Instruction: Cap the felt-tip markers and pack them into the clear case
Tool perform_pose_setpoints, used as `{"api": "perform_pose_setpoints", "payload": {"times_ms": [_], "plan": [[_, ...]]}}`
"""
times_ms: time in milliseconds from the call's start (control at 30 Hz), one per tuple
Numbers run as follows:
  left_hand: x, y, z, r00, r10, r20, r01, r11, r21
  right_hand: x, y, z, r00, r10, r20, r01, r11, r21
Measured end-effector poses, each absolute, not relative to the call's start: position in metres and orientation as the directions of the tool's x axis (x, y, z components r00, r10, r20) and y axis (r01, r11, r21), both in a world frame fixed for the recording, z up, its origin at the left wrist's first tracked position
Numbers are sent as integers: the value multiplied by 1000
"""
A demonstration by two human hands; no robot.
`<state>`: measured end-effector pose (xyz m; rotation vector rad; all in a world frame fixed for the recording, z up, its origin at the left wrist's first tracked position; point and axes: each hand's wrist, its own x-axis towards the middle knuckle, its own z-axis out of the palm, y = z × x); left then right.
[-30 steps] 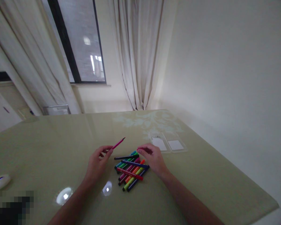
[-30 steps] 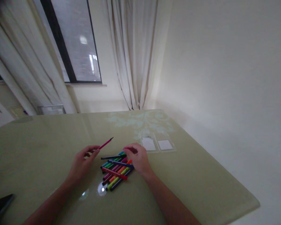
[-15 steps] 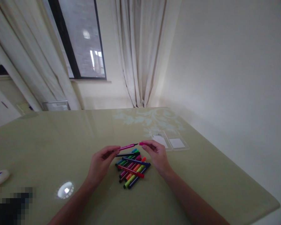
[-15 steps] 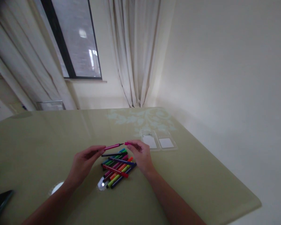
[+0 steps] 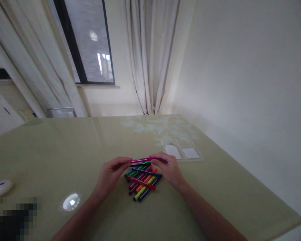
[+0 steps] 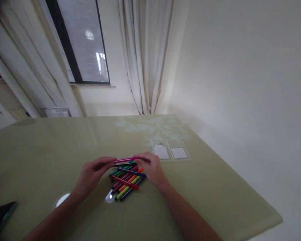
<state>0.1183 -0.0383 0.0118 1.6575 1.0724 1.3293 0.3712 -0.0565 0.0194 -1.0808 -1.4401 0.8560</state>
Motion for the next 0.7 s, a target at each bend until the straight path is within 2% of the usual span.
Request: {"api": "perform_pose_setpoints", "payload": {"times_ms": [400,633,700], "plan": [[116,-42,18,134,928,347,157,-365,917,368,-65,22,-34,964,265,39,266,-963],[111,-38,18,215,930,297,159,-333,929,372,-59,19,-88,978,188,59,193,-979],[103,-31,16,184,941,284,190,-317,929,377,-56,19,-139,975,176,126,194,-973]]}}
